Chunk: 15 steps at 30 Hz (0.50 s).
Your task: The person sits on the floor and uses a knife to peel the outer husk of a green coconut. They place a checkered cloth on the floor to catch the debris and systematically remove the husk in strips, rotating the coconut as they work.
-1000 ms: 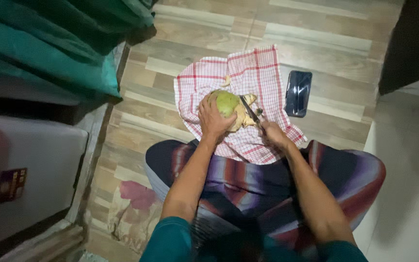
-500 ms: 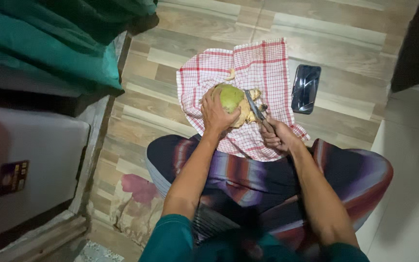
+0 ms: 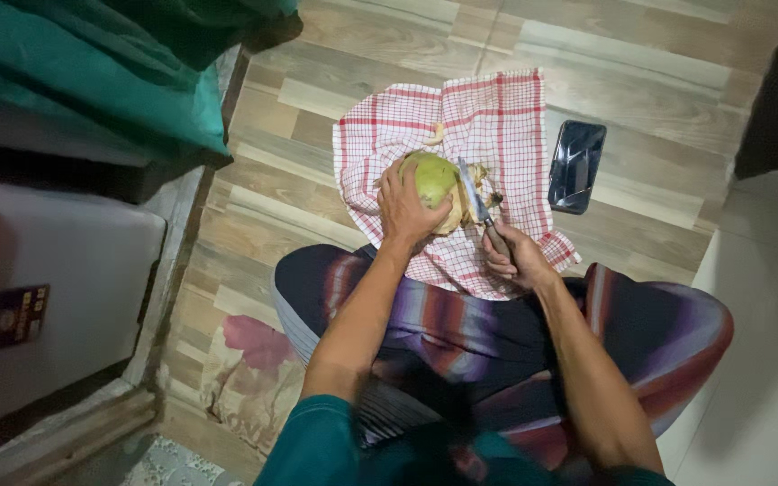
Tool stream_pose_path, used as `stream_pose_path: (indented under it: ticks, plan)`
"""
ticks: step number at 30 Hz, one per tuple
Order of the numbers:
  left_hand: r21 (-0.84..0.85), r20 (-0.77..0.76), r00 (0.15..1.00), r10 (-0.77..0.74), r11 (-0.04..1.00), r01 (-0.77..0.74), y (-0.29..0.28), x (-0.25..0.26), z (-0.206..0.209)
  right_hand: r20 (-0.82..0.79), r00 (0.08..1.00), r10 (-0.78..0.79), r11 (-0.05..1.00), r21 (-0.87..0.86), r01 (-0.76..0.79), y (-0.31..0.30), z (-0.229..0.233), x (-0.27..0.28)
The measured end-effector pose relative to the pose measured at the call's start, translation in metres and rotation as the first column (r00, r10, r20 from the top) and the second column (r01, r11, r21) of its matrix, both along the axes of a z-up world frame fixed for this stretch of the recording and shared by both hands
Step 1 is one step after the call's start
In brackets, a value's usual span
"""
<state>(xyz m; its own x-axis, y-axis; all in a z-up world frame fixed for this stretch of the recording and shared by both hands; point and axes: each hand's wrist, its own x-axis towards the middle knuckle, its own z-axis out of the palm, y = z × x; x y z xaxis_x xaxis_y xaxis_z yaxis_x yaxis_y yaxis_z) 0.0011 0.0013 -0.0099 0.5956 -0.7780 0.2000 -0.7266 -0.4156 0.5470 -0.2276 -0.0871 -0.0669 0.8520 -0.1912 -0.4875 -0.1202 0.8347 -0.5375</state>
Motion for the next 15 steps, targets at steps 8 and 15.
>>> stream_pose_path:
  ticks: [8, 15]
  plan:
    - [0.02, -0.004, 1.0, -0.007, 1.0, 0.007, 0.0, 0.001, 0.004, -0.121, 0.963, -0.239, 0.51, -0.86, 0.019, 0.005, -0.041, 0.018]
    - [0.018, 0.019, 1.0, -0.01, 1.0, 0.01, -0.001, 0.002, 0.003, -0.46, 0.829, -0.318, 0.171, -0.888, -0.427, 0.021, 0.014, 0.056]
